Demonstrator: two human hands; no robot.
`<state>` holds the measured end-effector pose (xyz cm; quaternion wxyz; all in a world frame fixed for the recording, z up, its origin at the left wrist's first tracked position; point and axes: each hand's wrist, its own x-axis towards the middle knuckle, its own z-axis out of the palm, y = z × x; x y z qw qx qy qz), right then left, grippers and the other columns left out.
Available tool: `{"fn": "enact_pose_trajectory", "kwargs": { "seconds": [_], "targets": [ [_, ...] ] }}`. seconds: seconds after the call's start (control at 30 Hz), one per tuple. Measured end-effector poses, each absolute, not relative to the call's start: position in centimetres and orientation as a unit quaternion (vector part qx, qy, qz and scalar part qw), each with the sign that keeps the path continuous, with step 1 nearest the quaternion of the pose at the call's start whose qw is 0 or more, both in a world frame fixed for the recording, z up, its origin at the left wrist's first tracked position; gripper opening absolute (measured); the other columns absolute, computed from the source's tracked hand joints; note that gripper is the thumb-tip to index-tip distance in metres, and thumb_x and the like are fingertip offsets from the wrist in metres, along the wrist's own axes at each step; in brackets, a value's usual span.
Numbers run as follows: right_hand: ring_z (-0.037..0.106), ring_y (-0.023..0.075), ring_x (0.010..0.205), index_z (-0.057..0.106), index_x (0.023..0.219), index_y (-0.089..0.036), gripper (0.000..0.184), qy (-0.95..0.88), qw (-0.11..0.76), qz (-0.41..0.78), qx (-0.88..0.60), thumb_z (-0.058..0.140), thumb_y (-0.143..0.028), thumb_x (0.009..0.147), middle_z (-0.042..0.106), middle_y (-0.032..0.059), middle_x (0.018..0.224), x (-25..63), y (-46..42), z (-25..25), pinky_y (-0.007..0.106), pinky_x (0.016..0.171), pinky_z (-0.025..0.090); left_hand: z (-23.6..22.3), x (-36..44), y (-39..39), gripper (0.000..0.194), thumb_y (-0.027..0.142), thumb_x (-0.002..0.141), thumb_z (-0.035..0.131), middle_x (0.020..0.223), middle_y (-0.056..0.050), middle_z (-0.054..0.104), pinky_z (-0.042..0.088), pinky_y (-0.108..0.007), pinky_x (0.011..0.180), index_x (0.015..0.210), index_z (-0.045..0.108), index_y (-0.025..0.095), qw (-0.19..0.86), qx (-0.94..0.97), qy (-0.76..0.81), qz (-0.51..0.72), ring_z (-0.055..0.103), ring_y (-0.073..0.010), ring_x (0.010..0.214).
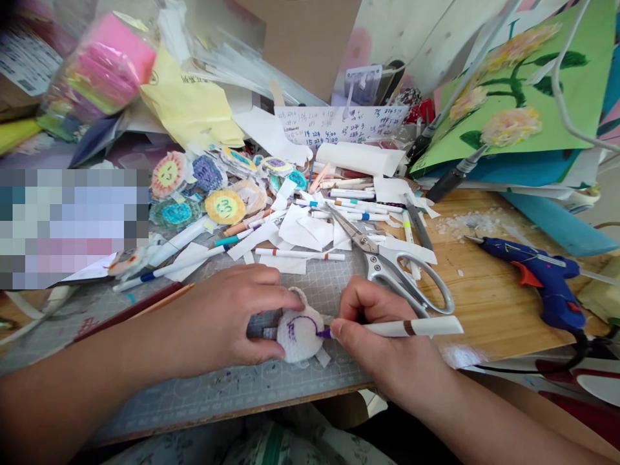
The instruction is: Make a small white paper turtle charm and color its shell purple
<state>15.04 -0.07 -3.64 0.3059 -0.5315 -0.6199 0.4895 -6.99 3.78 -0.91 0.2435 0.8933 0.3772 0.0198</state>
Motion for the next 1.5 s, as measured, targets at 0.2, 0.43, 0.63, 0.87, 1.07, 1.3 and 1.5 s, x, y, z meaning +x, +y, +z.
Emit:
{"fn": "enact_pose_trajectory", "kwargs": {
  "seconds": [0.2, 0.43, 0.63, 0.87, 1.07, 1.3, 1.5],
  "targets": [
    [0.043, 0.0122, 0.052, 0.05, 0.066, -0.021, 0.018, -0.613, 0.311, 0.5, -0.527, 0.059, -0.029, 0.08, 0.051, -0.0021, 0.058, 14.3, -0.4, -3.1, 0.024, 0.045, 0.034, -0.9, -7.0, 3.8, 0.035, 0.041, 0.067, 0.071, 0.081, 0.001, 0.056, 0.038, -0.029, 0.067, 0.099, 0.065, 0.029, 0.251, 0.892, 0.374, 0.024, 0.054, -0.019, 0.08],
    [0.043, 0.0124, 0.049, 0.052, 0.068, -0.022, 0.02, -0.62, 0.3, 0.457, -0.562, 0.06, -0.035, 0.081, 0.05, -0.0026, 0.054, 13.3, -0.8, -3.4, 0.024, 0.042, 0.033, -0.9, -7.1, 3.6, 0.033, 0.04, 0.067, 0.07, 0.08, 0.002, 0.057, 0.038, -0.029, 0.067, 0.098, 0.065, 0.028, 0.246, 0.896, 0.368, 0.029, 0.055, -0.0183, 0.08],
    [0.045, 0.0125, 0.048, 0.053, 0.067, -0.022, 0.017, -0.637, 0.305, 0.427, -0.565, 0.061, -0.031, 0.079, 0.053, -0.0019, 0.055, 12.8, -1.0, -3.3, 0.024, 0.041, 0.031, -1.0, -7.0, 3.7, 0.032, 0.039, 0.067, 0.07, 0.08, 0.001, 0.057, 0.037, -0.029, 0.067, 0.096, 0.065, 0.027, 0.245, 0.897, 0.366, 0.035, 0.054, -0.0183, 0.08],
    [0.05, 0.0136, 0.053, 0.053, 0.066, -0.022, 0.018, -0.661, 0.279, 0.456, -0.527, 0.061, -0.032, 0.079, 0.058, 0.0, 0.06, 13.2, -1.0, -3.0, 0.025, 0.044, 0.033, -0.9, -7.0, 3.6, 0.027, 0.038, 0.068, 0.068, 0.078, 0.001, 0.056, 0.035, -0.027, 0.063, 0.092, 0.066, 0.026, 0.247, 0.896, 0.368, 0.032, 0.054, -0.0174, 0.077],
    [0.043, 0.0117, 0.049, 0.049, 0.061, -0.021, 0.02, -0.658, 0.255, 0.485, -0.516, 0.061, -0.028, 0.074, 0.053, -0.0009, 0.056, 13.5, -0.5, -2.7, 0.024, 0.043, 0.031, -0.8, -6.9, 3.7, 0.027, 0.04, 0.068, 0.069, 0.078, 0.002, 0.056, 0.035, -0.026, 0.062, 0.091, 0.066, 0.026, 0.248, 0.897, 0.366, 0.028, 0.054, -0.0171, 0.077],
    [0.04, 0.0119, 0.051, 0.046, 0.059, -0.021, 0.021, -0.625, 0.283, 0.5, -0.527, 0.06, -0.025, 0.074, 0.049, -0.0023, 0.056, 14.3, 0.0, -3.1, 0.025, 0.044, 0.028, -0.8, -7.0, 3.8, 0.029, 0.042, 0.068, 0.069, 0.078, 0.002, 0.055, 0.035, -0.026, 0.062, 0.092, 0.066, 0.027, 0.245, 0.896, 0.368, 0.027, 0.054, -0.0172, 0.077],
    [0.041, 0.0124, 0.05, 0.048, 0.06, -0.022, 0.023, -0.566, 0.372, 0.512, -0.528, 0.063, -0.029, 0.075, 0.047, -0.0033, 0.052, 14.6, 0.2, -3.9, 0.026, 0.046, 0.031, -0.9, -7.0, 3.7, 0.029, 0.042, 0.068, 0.069, 0.079, 0.002, 0.056, 0.036, -0.027, 0.063, 0.093, 0.066, 0.027, 0.249, 0.895, 0.369, 0.03, 0.054, -0.0173, 0.078]
  ]
}}
